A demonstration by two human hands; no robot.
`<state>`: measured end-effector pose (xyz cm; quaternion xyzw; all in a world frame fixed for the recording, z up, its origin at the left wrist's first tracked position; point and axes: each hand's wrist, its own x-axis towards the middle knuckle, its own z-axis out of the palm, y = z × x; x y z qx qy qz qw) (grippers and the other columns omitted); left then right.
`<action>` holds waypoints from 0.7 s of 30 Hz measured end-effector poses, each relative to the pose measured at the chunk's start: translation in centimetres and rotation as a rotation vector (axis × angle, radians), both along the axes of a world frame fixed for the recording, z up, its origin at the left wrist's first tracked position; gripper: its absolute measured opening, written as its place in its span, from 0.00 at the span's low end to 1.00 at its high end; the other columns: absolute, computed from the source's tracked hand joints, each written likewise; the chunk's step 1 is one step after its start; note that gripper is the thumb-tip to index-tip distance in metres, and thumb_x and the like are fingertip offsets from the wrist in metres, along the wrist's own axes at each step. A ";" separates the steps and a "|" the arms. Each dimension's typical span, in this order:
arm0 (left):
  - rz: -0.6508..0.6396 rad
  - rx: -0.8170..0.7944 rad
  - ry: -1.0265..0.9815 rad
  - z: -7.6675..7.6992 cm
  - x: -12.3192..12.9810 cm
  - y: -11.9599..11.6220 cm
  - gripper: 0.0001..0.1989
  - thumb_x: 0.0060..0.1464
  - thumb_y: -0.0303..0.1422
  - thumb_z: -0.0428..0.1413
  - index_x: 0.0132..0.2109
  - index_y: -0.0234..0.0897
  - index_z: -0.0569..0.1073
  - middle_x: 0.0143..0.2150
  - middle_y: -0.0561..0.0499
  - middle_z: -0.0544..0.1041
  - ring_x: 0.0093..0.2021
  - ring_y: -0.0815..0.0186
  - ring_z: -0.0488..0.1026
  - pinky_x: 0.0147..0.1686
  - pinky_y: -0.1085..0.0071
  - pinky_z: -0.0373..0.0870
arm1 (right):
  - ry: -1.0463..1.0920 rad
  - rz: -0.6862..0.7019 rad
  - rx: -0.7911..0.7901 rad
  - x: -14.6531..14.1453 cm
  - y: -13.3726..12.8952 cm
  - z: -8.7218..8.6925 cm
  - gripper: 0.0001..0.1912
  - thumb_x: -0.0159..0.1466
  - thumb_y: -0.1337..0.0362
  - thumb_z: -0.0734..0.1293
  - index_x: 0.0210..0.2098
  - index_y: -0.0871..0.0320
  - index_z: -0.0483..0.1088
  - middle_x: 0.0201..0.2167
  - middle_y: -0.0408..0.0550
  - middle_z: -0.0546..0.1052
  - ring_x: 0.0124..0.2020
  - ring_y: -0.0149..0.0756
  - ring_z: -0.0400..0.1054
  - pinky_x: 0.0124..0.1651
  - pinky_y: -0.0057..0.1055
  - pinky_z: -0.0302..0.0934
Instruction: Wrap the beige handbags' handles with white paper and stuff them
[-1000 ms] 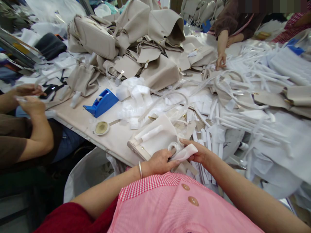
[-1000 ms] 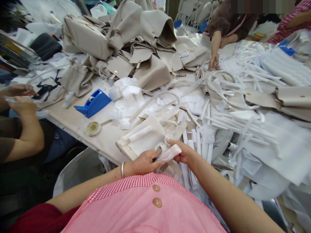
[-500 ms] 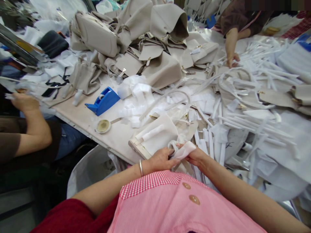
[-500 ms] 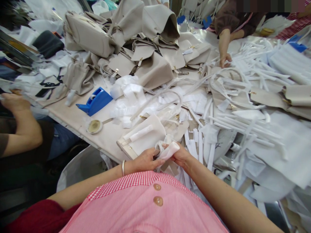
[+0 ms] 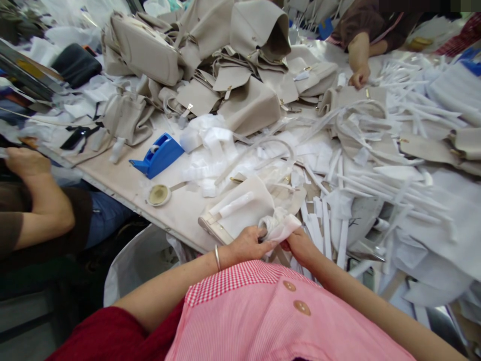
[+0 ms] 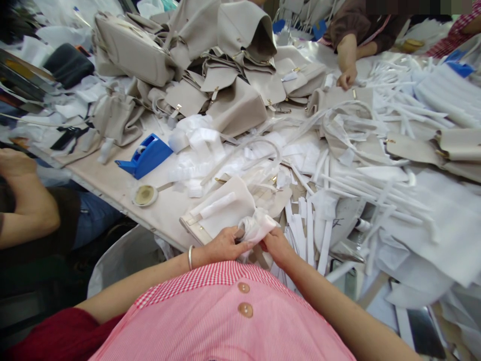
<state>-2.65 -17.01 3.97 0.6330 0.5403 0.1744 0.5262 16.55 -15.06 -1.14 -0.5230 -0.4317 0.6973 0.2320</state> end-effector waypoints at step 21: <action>0.031 -0.016 0.040 0.7 0.2 0.0 0.19 0.58 0.45 0.52 0.30 0.33 0.72 0.24 0.55 0.68 0.25 0.71 0.61 0.27 0.74 0.56 | -0.369 0.292 0.470 2.5 -2.2 4.6 0.14 0.67 0.57 0.59 0.40 0.56 0.73 0.27 0.45 0.75 0.31 0.36 0.69 0.36 0.32 0.62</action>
